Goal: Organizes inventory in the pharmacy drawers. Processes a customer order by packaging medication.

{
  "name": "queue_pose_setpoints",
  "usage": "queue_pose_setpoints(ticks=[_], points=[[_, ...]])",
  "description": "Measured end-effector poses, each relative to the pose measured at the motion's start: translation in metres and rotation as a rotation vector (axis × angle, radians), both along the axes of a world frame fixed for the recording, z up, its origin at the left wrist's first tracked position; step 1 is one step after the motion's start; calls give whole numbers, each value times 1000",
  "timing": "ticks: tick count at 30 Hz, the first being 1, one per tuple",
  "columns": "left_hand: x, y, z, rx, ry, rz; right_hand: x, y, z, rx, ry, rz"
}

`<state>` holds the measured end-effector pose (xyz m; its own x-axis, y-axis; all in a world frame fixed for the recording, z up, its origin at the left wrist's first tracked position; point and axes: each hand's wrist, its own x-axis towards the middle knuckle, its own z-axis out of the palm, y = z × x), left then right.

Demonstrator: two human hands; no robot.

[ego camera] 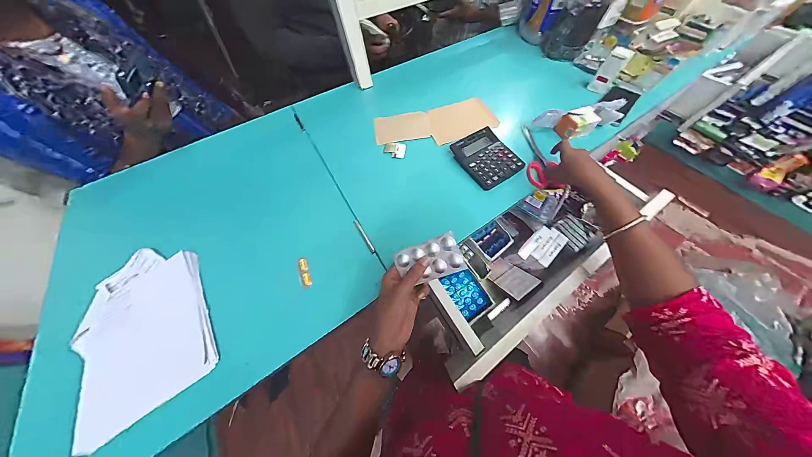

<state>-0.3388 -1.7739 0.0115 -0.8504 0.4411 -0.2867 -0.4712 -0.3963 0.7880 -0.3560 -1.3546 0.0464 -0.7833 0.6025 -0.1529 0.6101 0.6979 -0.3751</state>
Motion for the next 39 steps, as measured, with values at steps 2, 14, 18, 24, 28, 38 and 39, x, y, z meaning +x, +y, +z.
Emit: queue_pose_setpoints(ticks=[2, 14, 18, 24, 28, 38, 39], points=[[-1, 2, 1, 50, -78, -10, -4, 6, 5, -71, -84, 34], [-4, 16, 15, 94, -62, 91, 28, 8, -5, -406, 107, -62], [-11, 24, 13, 11, -4, 124, 39, 2, -16, -543, 289, -97], [-13, 35, 13, -85, 28, 117, 34, -3, -25, -473, 362, -171], [-11, 39, 12, -74, 55, 93, 42, -4, -22, -476, 317, -158], [-21, 35, 10, 58, 3, 283, 137, -172, -31, -1305, 521, 268], [-23, 34, 10, 70, 8, 310, 139, -184, -35, -1338, 502, 291]])
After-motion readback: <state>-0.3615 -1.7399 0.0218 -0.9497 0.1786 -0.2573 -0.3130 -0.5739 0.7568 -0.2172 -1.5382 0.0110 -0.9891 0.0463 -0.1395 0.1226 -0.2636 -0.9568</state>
